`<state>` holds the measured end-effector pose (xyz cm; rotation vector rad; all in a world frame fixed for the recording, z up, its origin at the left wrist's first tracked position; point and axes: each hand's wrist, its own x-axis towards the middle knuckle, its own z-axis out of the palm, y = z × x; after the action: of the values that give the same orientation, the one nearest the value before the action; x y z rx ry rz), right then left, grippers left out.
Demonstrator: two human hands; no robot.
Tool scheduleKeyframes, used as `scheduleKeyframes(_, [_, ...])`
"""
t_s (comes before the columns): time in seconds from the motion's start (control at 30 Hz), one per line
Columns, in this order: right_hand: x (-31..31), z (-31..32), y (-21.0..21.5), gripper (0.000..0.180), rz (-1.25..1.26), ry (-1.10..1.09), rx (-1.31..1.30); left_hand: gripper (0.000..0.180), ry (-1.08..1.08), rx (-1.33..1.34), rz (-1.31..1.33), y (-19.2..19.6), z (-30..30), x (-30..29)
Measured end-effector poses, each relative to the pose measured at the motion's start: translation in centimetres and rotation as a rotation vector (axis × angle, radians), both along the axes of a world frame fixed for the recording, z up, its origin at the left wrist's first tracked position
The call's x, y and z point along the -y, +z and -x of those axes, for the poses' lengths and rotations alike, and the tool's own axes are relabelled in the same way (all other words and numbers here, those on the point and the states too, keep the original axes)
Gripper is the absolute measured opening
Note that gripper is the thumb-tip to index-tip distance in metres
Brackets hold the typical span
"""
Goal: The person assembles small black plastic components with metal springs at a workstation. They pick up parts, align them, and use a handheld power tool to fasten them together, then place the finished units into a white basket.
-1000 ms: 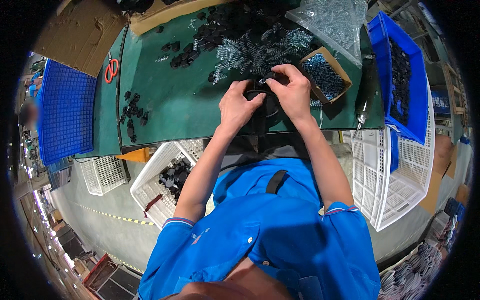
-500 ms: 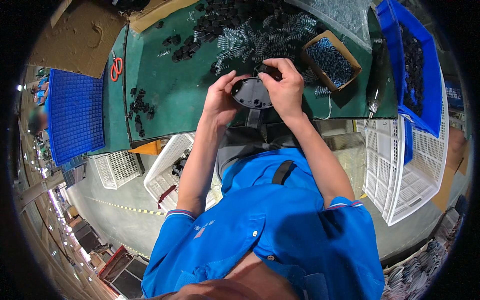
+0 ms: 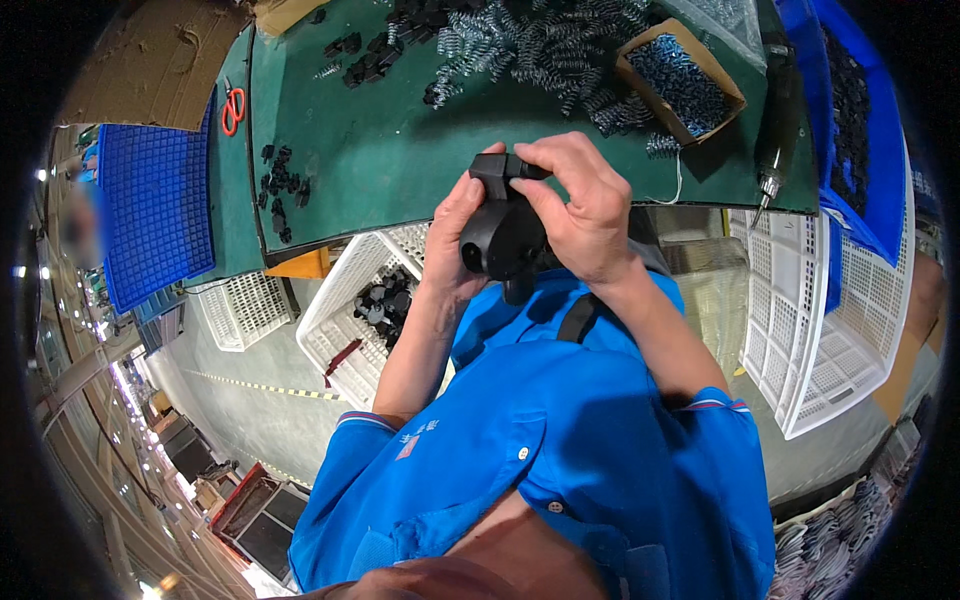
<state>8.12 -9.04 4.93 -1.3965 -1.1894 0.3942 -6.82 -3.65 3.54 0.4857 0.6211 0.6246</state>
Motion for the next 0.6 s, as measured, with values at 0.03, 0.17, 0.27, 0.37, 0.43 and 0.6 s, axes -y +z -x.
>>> scheduleKeyframes(0.03, [0.0, -0.3, 0.2, 0.022, 0.021, 0.008, 0.046, 0.049, -0.031, 0.02, 0.033, 0.0, 0.2, -0.3])
scheduleKeyframes(0.17, [-0.3, -0.2, 0.5, 0.022, 0.089, 0.072, -0.351, 0.049, -0.103, 0.133, 0.193, -0.3, 0.3, -0.9])
scheduleKeyframes(0.27, [-0.2, -0.1, -0.1, 0.024, 0.157, 0.033, -0.271, 0.051, -0.03, 0.06, 0.163, 0.0, -0.3, -0.2])
scheduleKeyframes(0.37, [0.2, -0.1, -0.1, 0.024, 0.156, 0.035, -0.223, 0.053, -0.054, -0.029, -0.008, 0.2, -0.1, -0.5])
scheduleKeyframes(0.43, [0.2, 0.3, -0.4, 0.022, 0.056, 0.025, -0.269, 0.052, -0.137, -0.026, -0.023, 0.4, 0.4, -1.8])
scheduleKeyframes(0.6, [-0.4, 0.9, 0.0, 0.022, 0.078, -0.036, -0.493, 0.046, -0.371, -0.03, 0.04, 0.5, 1.2, -5.3])
